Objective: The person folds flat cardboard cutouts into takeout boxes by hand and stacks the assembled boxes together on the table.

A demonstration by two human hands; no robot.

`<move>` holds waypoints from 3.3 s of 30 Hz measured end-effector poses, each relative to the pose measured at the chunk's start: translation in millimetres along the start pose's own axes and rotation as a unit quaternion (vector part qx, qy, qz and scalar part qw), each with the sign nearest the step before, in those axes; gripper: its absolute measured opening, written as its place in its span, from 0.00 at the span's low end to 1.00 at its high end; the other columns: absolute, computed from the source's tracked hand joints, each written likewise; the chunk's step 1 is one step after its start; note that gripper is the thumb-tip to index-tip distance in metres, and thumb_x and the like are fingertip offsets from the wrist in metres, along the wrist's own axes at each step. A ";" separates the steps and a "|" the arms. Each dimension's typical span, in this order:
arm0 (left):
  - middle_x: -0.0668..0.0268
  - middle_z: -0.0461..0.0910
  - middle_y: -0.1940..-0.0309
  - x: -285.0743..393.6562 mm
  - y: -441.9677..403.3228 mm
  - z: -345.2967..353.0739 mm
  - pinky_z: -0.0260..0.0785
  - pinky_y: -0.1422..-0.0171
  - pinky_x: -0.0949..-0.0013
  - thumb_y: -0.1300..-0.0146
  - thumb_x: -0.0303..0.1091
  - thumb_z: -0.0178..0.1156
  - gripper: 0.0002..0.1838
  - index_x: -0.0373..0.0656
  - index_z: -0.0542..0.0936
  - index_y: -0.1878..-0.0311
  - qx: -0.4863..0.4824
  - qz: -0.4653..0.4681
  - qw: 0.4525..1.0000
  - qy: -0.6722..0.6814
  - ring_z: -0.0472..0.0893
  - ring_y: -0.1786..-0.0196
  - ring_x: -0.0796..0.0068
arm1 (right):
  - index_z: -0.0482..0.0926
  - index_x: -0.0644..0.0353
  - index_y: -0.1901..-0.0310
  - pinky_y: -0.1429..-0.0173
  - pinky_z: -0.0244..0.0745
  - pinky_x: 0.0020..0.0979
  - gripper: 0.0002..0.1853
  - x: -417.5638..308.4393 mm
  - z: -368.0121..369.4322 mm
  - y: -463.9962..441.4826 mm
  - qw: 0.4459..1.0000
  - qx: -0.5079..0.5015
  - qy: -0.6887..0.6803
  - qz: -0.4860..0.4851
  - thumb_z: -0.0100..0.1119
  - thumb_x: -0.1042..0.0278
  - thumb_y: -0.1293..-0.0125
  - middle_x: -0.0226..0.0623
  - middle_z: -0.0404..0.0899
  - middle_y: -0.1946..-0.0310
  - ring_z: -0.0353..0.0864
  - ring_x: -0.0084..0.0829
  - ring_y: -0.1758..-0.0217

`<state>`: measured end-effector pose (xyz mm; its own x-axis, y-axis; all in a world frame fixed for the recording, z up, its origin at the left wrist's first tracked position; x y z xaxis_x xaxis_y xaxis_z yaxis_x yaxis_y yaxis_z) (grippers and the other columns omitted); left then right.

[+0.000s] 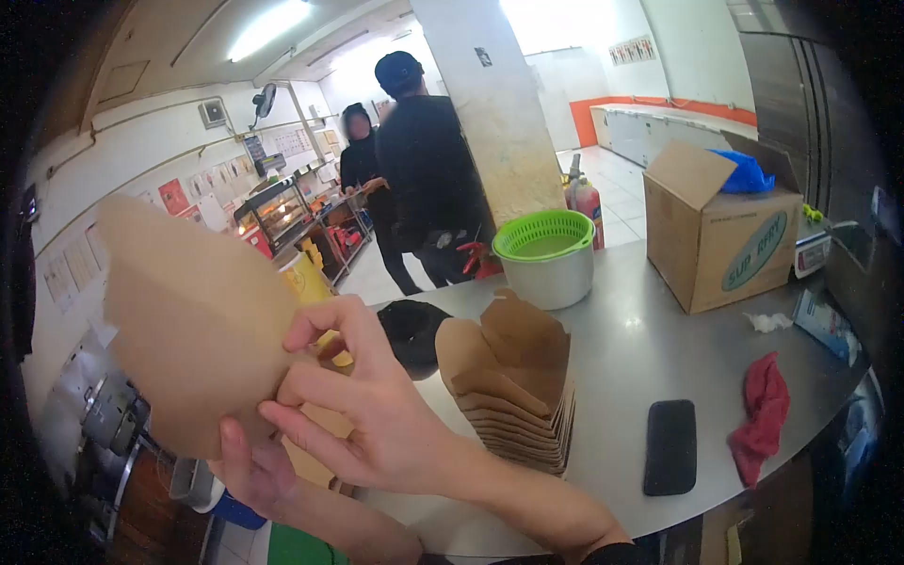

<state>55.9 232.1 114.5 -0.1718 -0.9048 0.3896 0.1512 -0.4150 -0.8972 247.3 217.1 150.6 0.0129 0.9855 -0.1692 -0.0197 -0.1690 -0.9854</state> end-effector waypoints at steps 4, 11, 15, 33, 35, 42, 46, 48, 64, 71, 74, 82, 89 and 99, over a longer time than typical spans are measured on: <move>0.52 0.72 0.33 -3.6 14.1 -29.2 0.72 0.30 0.51 0.28 0.34 0.60 0.31 0.36 0.64 0.26 0.028 0.022 0.998 0.049 0.77 0.34 0.54 | 0.80 0.59 0.68 0.54 0.75 0.29 0.08 8.4 2.5 3.5 1.000 0.008 -0.023 0.014 0.72 0.72 0.38 0.42 0.68 0.53 0.74 0.35 0.50; 0.54 0.77 0.37 -4.7 4.1 -56.5 0.78 0.37 0.55 0.31 0.31 0.65 0.30 0.37 0.68 0.28 0.117 -0.012 0.992 -0.037 0.79 0.37 0.59 | 0.76 0.62 0.56 0.58 0.80 0.23 0.15 29.8 12.1 8.2 0.982 -0.054 -0.130 0.123 0.74 0.72 0.39 0.36 0.70 0.57 0.78 0.24 0.59; 0.57 0.78 0.38 -9.0 -4.5 4.2 0.72 0.34 0.57 0.41 0.31 0.73 0.33 0.38 0.73 0.33 -0.038 -0.028 0.994 -0.098 0.79 0.37 0.61 | 0.70 0.59 0.62 0.60 0.82 0.21 0.18 55.2 -6.6 11.2 0.956 0.004 -0.161 0.245 0.76 0.77 0.41 0.28 0.73 0.60 0.80 0.17 0.62; 0.58 0.83 0.43 -27.9 -16.3 58.9 0.74 0.36 0.65 0.48 0.20 0.75 0.38 0.32 0.71 0.32 -0.384 0.039 0.918 -0.090 0.83 0.41 0.66 | 0.76 0.65 0.34 0.43 0.81 0.31 0.37 43.0 -26.4 -2.0 0.992 0.014 0.024 0.124 0.80 0.73 0.46 0.47 0.80 0.37 0.81 0.33 0.38; 0.58 0.85 0.47 -32.3 -8.2 46.3 0.75 0.39 0.66 0.48 0.20 0.75 0.33 0.32 0.76 0.37 -0.400 0.041 0.909 -0.105 0.85 0.44 0.66 | 0.77 0.66 0.34 0.40 0.80 0.32 0.37 42.6 -28.3 -0.2 0.990 0.026 -0.023 0.140 0.80 0.74 0.47 0.48 0.80 0.37 0.81 0.32 0.37; 0.55 0.88 0.56 -27.3 0.2 39.7 0.75 0.46 0.66 0.53 0.17 0.74 0.19 0.34 0.86 0.54 -0.435 -0.009 0.900 0.039 0.87 0.51 0.64 | 0.86 0.67 0.48 0.42 0.81 0.31 0.23 29.1 -21.7 -1.7 0.978 -0.121 -0.076 0.151 0.79 0.79 0.48 0.46 0.88 0.50 0.86 0.33 0.45; 0.55 0.87 0.52 -33.4 5.1 30.0 0.74 0.42 0.62 0.41 0.22 0.72 0.15 0.30 0.85 0.50 -0.366 -0.015 0.929 0.051 0.85 0.48 0.60 | 0.89 0.66 0.55 0.47 0.83 0.33 0.17 8.4 -19.6 -7.5 0.985 -0.143 -0.061 0.080 0.76 0.82 0.50 0.44 0.90 0.59 0.89 0.36 0.52; 0.57 0.87 0.55 -44.4 3.1 19.5 0.74 0.43 0.64 0.45 0.22 0.75 0.17 0.29 0.85 0.52 -0.246 -0.117 0.960 0.059 0.85 0.50 0.64 | 0.89 0.66 0.57 0.50 0.84 0.33 0.17 -3.9 -21.2 -7.6 0.993 -0.098 0.023 0.059 0.75 0.83 0.51 0.43 0.90 0.60 0.90 0.37 0.54; 0.55 0.87 0.56 -2.5 -0.1 43.1 0.75 0.43 0.67 0.57 0.21 0.78 0.27 0.30 0.81 0.50 -0.015 -0.232 0.965 0.122 0.85 0.52 0.66 | 0.87 0.56 0.63 0.61 0.81 0.38 0.03 -37.8 -24.0 -9.5 0.989 -0.076 -0.046 -0.119 0.69 0.72 0.37 0.58 0.86 0.60 0.88 0.45 0.66; 0.53 0.87 0.62 -22.7 25.1 51.9 0.75 0.51 0.70 0.60 0.22 0.72 0.25 0.25 0.81 0.54 0.026 -0.350 0.902 0.251 0.86 0.58 0.67 | 0.92 0.43 0.65 0.61 0.84 0.26 0.12 -49.3 -26.8 2.0 0.996 0.006 0.056 -0.074 0.74 0.76 0.48 0.39 0.85 0.58 0.88 0.30 0.61; 0.52 0.87 0.62 -24.0 25.1 59.5 0.75 0.52 0.71 0.60 0.21 0.71 0.25 0.23 0.81 0.53 -0.042 -0.388 0.880 0.270 0.86 0.58 0.66 | 0.90 0.48 0.69 0.62 0.85 0.26 0.09 -54.1 -27.1 1.2 0.995 0.006 0.065 -0.072 0.72 0.78 0.49 0.36 0.83 0.59 0.88 0.30 0.62; 0.40 0.82 0.52 -31.4 12.3 62.9 0.81 0.45 0.50 0.46 0.26 0.69 0.33 0.20 0.69 0.39 -0.241 -0.290 0.875 0.305 0.86 0.49 0.48 | 0.84 0.62 0.67 0.61 0.85 0.40 0.06 -47.2 -29.5 5.3 0.978 0.058 -0.133 -0.148 0.70 0.72 0.45 0.45 0.83 0.59 0.88 0.42 0.63; 0.42 0.82 0.53 -82.3 20.0 62.9 0.80 0.47 0.52 0.45 0.27 0.69 0.30 0.22 0.70 0.42 -0.231 -0.180 0.953 0.076 0.85 0.50 0.51 | 0.80 0.61 0.73 0.67 0.78 0.44 0.08 -21.4 -16.6 3.2 0.990 0.008 -0.078 -0.118 0.67 0.66 0.50 0.48 0.81 0.66 0.84 0.45 0.69; 0.46 0.82 0.55 -108.3 22.7 62.5 0.78 0.49 0.55 0.44 0.28 0.68 0.26 0.24 0.73 0.45 -0.218 -0.132 0.967 -0.007 0.84 0.52 0.55 | 0.73 0.57 0.87 0.79 0.66 0.44 0.12 6.1 -26.2 19.0 0.979 -0.121 0.143 -0.077 0.62 0.58 0.64 0.48 0.74 0.82 0.75 0.46 0.81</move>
<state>138.7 314.7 65.0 -0.1353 -0.7758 0.6164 -0.3210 -0.5542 -0.7680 273.3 219.6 130.5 0.2775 0.9606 0.0171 0.2423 -0.0528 -0.9688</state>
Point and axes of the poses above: each hand's wrist, its own y-axis away from the middle knuckle, its own z-axis out of the palm, x = y × z, the point moved 9 cm from there along -y, towards the middle knuckle
